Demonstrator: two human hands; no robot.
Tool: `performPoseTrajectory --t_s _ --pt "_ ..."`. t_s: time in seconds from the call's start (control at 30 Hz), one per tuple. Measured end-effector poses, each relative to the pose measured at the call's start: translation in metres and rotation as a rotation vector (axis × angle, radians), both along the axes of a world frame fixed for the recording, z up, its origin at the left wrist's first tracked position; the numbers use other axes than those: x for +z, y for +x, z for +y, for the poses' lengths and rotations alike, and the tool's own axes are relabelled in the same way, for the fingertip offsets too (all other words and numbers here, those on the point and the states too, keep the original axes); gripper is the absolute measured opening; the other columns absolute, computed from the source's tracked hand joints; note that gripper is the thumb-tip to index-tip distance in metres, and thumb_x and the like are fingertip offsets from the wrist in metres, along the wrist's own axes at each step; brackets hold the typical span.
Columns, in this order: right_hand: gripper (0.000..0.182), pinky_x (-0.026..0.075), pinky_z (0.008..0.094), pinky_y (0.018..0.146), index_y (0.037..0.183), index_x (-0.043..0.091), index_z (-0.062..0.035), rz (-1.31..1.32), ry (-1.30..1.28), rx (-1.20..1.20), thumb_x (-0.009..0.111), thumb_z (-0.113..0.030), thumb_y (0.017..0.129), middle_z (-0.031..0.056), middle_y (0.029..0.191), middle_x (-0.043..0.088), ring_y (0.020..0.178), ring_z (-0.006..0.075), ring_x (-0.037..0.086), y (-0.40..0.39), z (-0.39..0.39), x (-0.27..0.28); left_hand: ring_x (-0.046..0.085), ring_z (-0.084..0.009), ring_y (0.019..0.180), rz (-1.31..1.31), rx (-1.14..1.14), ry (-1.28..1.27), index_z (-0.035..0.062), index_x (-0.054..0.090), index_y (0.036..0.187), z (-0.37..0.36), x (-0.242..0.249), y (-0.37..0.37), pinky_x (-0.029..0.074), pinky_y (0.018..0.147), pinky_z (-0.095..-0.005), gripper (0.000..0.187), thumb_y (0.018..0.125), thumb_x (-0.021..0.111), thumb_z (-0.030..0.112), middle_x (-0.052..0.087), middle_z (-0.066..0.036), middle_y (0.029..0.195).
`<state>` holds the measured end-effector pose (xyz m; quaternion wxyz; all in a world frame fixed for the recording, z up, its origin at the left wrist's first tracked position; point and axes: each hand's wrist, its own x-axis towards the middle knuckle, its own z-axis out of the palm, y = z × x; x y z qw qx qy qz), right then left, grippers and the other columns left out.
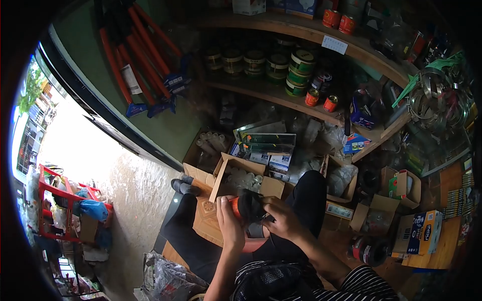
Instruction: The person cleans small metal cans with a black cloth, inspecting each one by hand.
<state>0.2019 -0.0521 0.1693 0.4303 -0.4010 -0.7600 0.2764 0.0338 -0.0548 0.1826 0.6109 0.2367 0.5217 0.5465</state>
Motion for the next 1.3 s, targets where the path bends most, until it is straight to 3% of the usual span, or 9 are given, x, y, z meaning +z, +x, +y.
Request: performPoseTrajectory --t_s 0.03,0.13,0.23,0.4,0.57,0.7,0.93,1.17,1.3 --pt "0.042 0.050 0.0421 0.092 0.113 0.061 0.0002 -0.047 0.084 0.002 0.080 -0.008 0.076 0.0151 0.117 0.063 0.114 0.0340 0.061 0.003 0.004 0.002 0.035 -0.0047 0.042 -0.108 0.067 -0.074 0.0139 0.054 0.099 0.002 0.001 0.006 0.025 0.036 -0.0204 0.033 0.106 0.041 0.043 0.048 0.002 0.065" --pt "0.042 0.048 0.0445 0.099 0.114 0.061 0.0015 -0.123 0.152 0.015 0.076 -0.003 0.075 0.0158 0.124 0.060 0.124 0.0356 0.054 0.012 0.004 0.002 0.035 -0.0035 0.043 -0.180 -0.082 -0.221 0.0149 0.054 0.101 0.004 0.000 0.002 0.024 0.037 -0.0192 0.033 0.107 0.040 0.044 0.047 0.003 0.065" --pt "0.039 0.050 0.0416 0.097 0.116 0.061 0.0024 -0.006 -0.063 -0.032 0.072 0.001 0.079 0.0165 0.124 0.061 0.117 0.0343 0.059 0.008 -0.005 -0.017 0.053 -0.0159 0.066 0.243 -0.085 0.004 0.0098 0.052 0.101 0.009 -0.023 0.000 0.043 0.059 -0.0291 0.031 0.108 0.039 0.037 0.050 -0.002 0.086" --pt "0.025 0.053 0.0367 0.090 0.120 0.060 0.0027 0.669 -0.818 -0.039 0.062 -0.002 0.095 0.0126 0.120 0.064 0.101 0.0247 0.067 -0.011 -0.024 -0.029 0.059 -0.0137 0.066 0.883 -0.072 0.524 0.0013 0.057 0.106 0.017 -0.034 0.007 0.047 0.060 -0.0265 0.021 0.104 0.053 0.022 0.064 -0.007 0.084" --pt "0.029 0.052 0.0282 0.088 0.127 0.056 -0.0003 1.452 -0.910 0.084 0.059 -0.017 0.103 0.0048 0.113 0.065 0.099 0.0107 0.062 0.000 -0.021 -0.031 0.064 -0.0269 0.071 0.935 -0.250 0.496 -0.0024 0.061 0.096 0.027 -0.015 -0.004 0.049 0.067 -0.0342 0.017 0.094 0.064 0.014 0.063 -0.015 0.081" --pt "0.031 0.052 0.0291 0.088 0.123 0.059 -0.0013 0.841 -0.713 -0.125 0.062 -0.024 0.101 0.0055 0.111 0.066 0.100 0.0109 0.062 0.009 0.000 -0.026 0.066 -0.0169 0.083 -0.169 -0.532 0.274 -0.0023 0.062 0.117 0.026 -0.034 -0.040 0.054 0.076 -0.0304 0.032 0.086 0.064 0.008 0.069 -0.009 0.091" --pt "0.035 0.049 0.0365 0.095 0.125 0.061 0.0035 0.066 -0.222 -0.029 0.060 -0.023 0.102 0.0174 0.123 0.062 0.112 0.0288 0.061 -0.001 0.015 -0.022 0.066 -0.0163 0.084 -0.065 -0.277 0.073 0.0032 0.057 0.121 0.005 -0.074 -0.012 0.057 0.072 -0.0318 0.032 0.094 0.056 0.020 0.063 -0.008 0.103" --pt "0.070 0.052 0.0444 0.094 0.130 0.053 0.0039 -0.175 -0.392 -0.015 0.078 -0.042 0.084 0.0219 0.119 0.064 0.111 0.0388 0.064 0.011 0.008 -0.026 0.062 -0.0155 0.067 0.570 -0.253 0.093 0.0102 0.055 0.129 0.020 -0.117 0.004 0.050 0.057 -0.0283 0.038 0.103 0.049 0.037 0.061 -0.009 0.090" --pt "0.072 0.051 0.0403 0.098 0.138 0.048 0.0027 -0.134 -0.584 0.073 0.080 -0.033 0.084 0.0232 0.128 0.061 0.116 0.0367 0.063 0.036 0.026 -0.025 0.066 -0.0203 0.073 0.367 -0.311 -0.056 0.0071 0.048 0.135 0.033 -0.088 0.017 0.054 0.062 -0.0313 0.041 0.106 0.043 0.036 0.062 -0.012 0.103"
